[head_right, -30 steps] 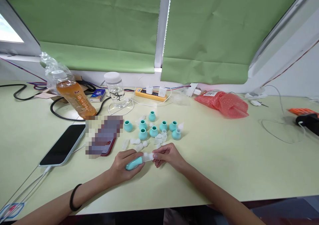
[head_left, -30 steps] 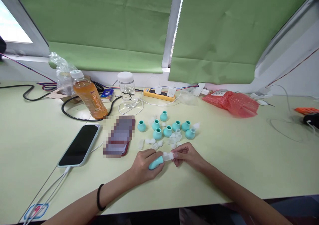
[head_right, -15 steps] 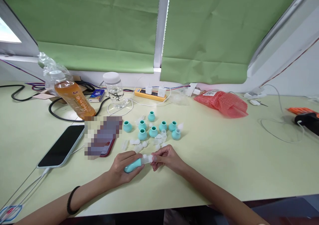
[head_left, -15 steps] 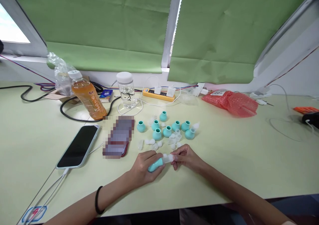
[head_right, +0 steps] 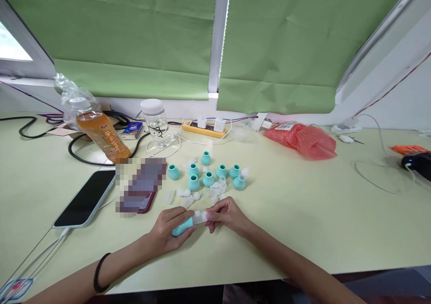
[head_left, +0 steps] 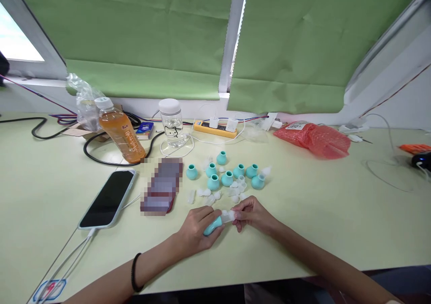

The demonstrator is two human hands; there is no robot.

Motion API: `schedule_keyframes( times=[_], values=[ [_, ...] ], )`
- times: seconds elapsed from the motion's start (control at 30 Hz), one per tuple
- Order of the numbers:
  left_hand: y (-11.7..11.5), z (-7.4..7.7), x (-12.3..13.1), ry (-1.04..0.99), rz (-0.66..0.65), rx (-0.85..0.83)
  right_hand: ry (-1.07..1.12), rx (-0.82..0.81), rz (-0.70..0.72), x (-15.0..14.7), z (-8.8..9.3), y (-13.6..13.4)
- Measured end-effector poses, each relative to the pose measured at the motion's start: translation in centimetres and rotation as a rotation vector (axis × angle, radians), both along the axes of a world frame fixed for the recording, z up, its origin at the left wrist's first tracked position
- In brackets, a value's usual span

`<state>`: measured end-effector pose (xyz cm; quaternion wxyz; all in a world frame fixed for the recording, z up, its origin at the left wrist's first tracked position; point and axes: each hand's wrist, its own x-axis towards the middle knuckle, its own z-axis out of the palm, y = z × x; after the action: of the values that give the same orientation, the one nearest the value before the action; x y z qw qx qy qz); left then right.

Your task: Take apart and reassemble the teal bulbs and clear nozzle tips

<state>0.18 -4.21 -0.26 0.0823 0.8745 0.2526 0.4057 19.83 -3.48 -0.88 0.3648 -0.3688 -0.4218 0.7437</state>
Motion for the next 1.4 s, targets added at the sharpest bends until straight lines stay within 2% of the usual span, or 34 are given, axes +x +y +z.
schedule_keyframes(
  times=[0.23, 0.33, 0.4, 0.5, 0.57, 0.63, 0.77, 0.87, 0.97, 1.07, 1.1, 1.27, 1.4],
  values=[
    [0.0, 0.4, 0.2, -0.061, 0.014, -0.024, 0.097, -0.023, -0.040, -0.4, 0.2, -0.3],
    [0.1, 0.9, 0.3, -0.116, 0.015, -0.044, 0.181, -0.013, -0.082, -0.4, 0.1, -0.5],
    [0.3, 1.4, 0.1, -0.132, 0.013, -0.060, 0.236, 0.015, -0.055, -0.2, 0.0, -0.4],
    [1.1, 2.7, -0.6, -0.190, 0.130, -0.011, 0.269, 0.063, 0.007, 0.1, -0.2, -0.2],
    [2.0, 3.8, -1.2, -0.265, 0.295, 0.054, 0.270, 0.070, 0.020, 0.2, -0.4, -0.1],
    [3.1, 5.1, -1.8, -0.332, 0.405, 0.023, 0.270, 0.069, 0.023, 0.1, -0.7, -0.1],
    [6.6, 7.4, -2.6, -0.313, 0.477, -0.126, 0.257, 0.069, 0.070, 0.0, -0.8, -0.2],
    [10.0, 8.2, -2.8, -0.298, 0.526, -0.102, 0.249, 0.066, 0.082, 0.0, -0.6, -0.3],
    [13.5, 7.6, -2.6, -0.220, 0.600, -0.104, 0.256, 0.069, 0.065, 0.0, -0.6, -0.2],
    [15.9, 6.0, -2.5, -0.012, 0.712, -0.252, 0.263, 0.069, 0.061, 0.0, -0.8, -0.1],
    [16.5, 5.4, -2.5, 0.029, 0.693, -0.287, 0.263, 0.068, 0.065, 0.0, -0.8, 0.0],
    [18.2, 3.0, -3.1, 0.142, 0.629, -0.389, 0.251, 0.066, 0.072, -0.1, -0.8, -0.1],
    [18.1, 3.0, -3.4, 0.131, 0.645, -0.375, 0.222, 0.072, 0.073, 0.0, -0.7, -0.1]
  ],
)
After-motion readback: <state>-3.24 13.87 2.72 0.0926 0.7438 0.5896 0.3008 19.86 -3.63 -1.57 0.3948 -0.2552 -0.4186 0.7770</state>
